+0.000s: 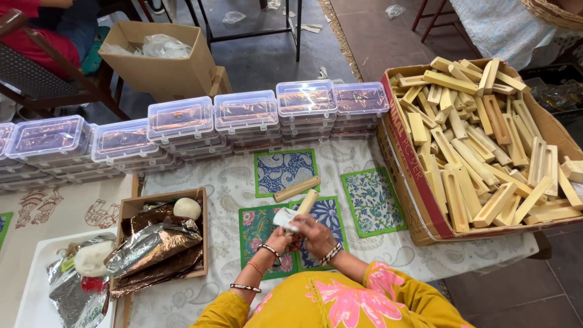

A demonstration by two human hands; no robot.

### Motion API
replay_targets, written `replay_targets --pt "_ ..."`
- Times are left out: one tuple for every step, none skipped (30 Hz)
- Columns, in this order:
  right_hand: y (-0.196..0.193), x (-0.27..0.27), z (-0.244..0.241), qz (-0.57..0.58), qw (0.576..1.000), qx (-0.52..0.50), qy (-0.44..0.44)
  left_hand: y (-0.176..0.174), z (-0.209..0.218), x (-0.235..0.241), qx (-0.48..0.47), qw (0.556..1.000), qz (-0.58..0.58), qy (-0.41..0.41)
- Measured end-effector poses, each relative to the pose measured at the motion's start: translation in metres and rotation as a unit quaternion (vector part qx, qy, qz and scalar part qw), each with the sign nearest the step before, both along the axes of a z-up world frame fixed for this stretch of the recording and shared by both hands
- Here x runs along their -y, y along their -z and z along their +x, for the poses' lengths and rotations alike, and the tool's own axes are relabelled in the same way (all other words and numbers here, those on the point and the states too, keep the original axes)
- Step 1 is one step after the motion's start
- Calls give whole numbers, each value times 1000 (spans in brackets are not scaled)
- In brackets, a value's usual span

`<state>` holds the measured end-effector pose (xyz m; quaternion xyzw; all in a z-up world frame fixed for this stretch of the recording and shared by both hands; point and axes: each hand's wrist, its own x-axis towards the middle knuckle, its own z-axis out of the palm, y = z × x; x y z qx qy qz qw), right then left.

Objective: The person places a wooden block into a plastic container and stacks it. They then pick up a white cloth and wipe a wooden block before wrapping it in foil. The person continues to wrap additional wooden blocks in foil and places them into a cardboard box.

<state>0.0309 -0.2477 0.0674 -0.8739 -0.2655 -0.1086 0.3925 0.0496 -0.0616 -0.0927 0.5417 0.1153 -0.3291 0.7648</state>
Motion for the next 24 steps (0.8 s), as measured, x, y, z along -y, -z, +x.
replay_targets --pt "8 5 14 0 1000 1 -1 -19 0 -1 1 1000 0 -1" --pt "17 10 29 -24 998 -25 49 -38 0 -3 3 1000 12 22" --pt "27 16 39 -48 992 -54 100 -56 -3 -3 1 999 24 47" --pt "26 19 45 -48 992 -57 101 -61 -6 -2 -1 999 24 48" --pt "25 23 53 -55 986 -49 148 -67 -8 0 6 998 27 55" --pt "24 27 61 -61 978 -41 194 -73 -9 1 12 998 30 62" --pt "17 22 58 -61 978 -41 195 -69 -6 3 13 997 30 63" --pt "10 17 55 -63 980 -42 186 -66 -4 5 29 997 47 53" --pt "3 13 50 -66 981 -43 176 -62 -2 8 43 996 63 43" --pt "-6 5 40 -67 981 -44 177 -49 3 8 43 996 62 44" --pt "-14 -3 28 -56 990 -43 124 -35 5 8 77 994 72 35" --pt "-23 -12 16 -44 996 -42 72 -21 7 8 111 990 82 25" --pt "-20 -10 19 -44 996 -42 71 -25 9 7 110 990 82 25" --pt "-17 -7 23 -31 997 -36 65 -30 10 6 109 986 119 42" --pt "-14 -6 28 -18 998 -29 58 -35 12 5 108 980 157 58" --pt "-6 3 42 -18 998 -29 57 -52 11 4 108 980 157 57" --pt "3 12 53 -29 993 -45 104 -68 7 4 127 978 154 65" --pt "12 22 64 -39 986 -60 151 -83 3 3 146 975 152 72" --pt "25 35 74 -40 986 -61 152 -78 3 2 146 975 151 73" --pt "38 48 84 -30 975 -81 204 -72 3 2 88 987 107 76" --pt "52 59 94 -19 962 -101 255 -67 3 -1 29 995 63 78" --pt "63 67 91 -18 962 -102 255 -47 4 -3 28 995 63 78" --pt "74 74 91 -22 953 -104 284 -28 8 -7 15 992 67 103" --pt "84 81 90 -25 944 -105 313 -9 11 -10 2 989 70 129"
